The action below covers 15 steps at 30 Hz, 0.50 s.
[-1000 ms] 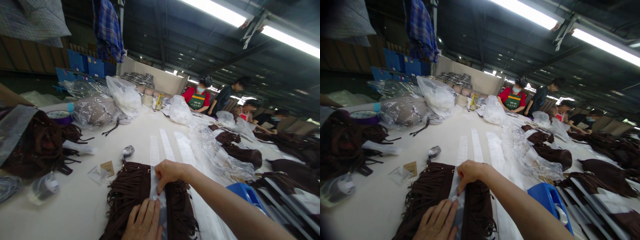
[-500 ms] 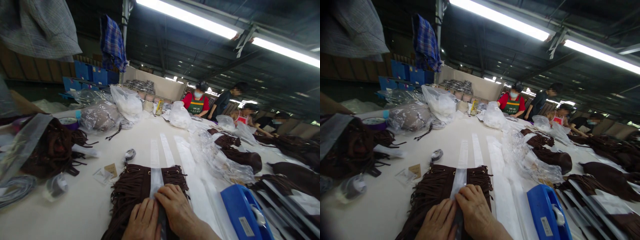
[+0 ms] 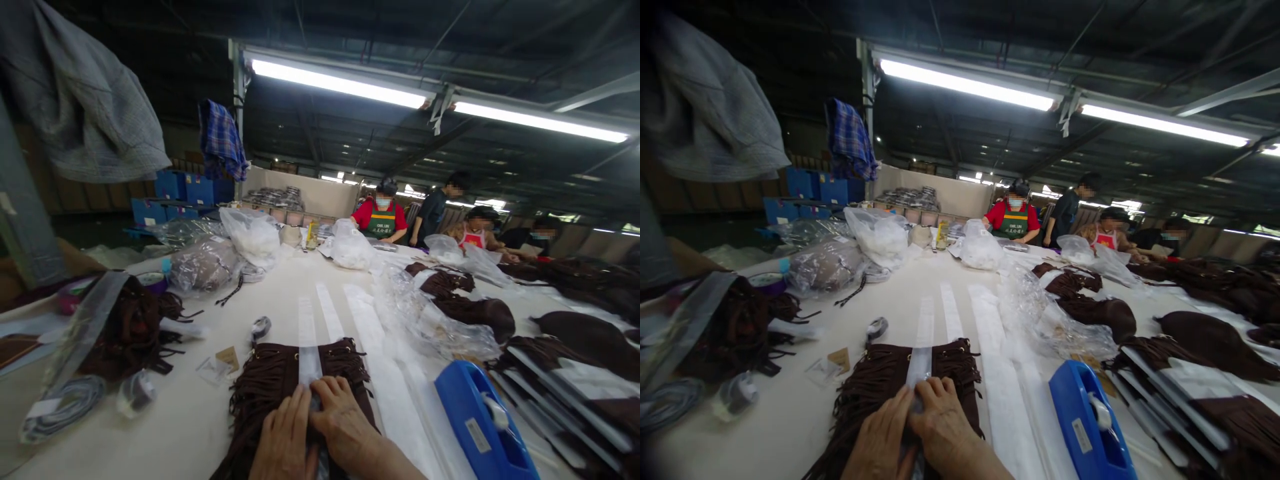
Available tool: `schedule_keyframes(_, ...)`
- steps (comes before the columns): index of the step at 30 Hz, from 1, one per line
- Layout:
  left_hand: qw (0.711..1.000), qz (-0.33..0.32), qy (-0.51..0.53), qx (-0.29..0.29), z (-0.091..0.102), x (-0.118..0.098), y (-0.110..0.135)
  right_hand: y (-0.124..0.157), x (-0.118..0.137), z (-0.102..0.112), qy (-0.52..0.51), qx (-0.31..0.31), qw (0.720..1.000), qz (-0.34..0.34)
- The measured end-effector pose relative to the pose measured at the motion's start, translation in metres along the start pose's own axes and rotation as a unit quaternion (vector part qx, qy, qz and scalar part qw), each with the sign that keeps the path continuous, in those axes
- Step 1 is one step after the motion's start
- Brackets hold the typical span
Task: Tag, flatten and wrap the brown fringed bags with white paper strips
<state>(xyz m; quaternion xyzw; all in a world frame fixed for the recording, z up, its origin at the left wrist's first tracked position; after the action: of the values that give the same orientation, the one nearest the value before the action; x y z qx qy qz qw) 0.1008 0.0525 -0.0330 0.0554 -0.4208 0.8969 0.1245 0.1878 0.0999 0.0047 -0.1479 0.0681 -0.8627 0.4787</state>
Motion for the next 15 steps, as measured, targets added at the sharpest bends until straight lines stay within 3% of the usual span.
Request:
schedule_keyframes(3, 0.999, -0.01, -0.011, 0.049, -0.006, 0.001, -0.001, 0.006, 0.004, 0.006, -0.018, -0.031, 0.999, 0.0)
schedule_keyframes(6, 0.989, 0.011, 0.014, 0.143, -0.013, 0.0, -0.004, 0.026, 0.002, 0.009, -0.027, -0.093, 0.995, -0.013)
schedule_keyframes(11, 0.949, 0.083, 0.075, 0.294, -0.007, 0.006, -0.015, 0.077, -0.023, -0.006, 0.071, -0.228, 0.962, -0.13)
schedule_keyframes(13, 0.944, 0.098, 0.105, 0.298, 0.001, 0.015, -0.017, 0.092, -0.035, -0.014, 0.07, -0.243, 0.947, -0.2)
schedule_keyframes(15, 0.955, 0.126, 0.123, 0.238, 0.011, 0.032, -0.014, 0.1, -0.043, -0.02, 0.033, -0.231, 0.938, -0.255)
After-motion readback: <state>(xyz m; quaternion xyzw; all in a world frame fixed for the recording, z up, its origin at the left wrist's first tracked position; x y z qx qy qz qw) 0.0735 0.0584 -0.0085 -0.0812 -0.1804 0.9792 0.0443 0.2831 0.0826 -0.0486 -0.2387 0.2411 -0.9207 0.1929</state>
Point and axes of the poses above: each hand's wrist, its own y-axis away from the middle knuckle, its own z-axis out of the back of the hand, x = y × z, the point moved 6 cm from there along -y, towards the middle knuckle, and after that the axes turned 8 degrees about -y, right-handed, at the moved point
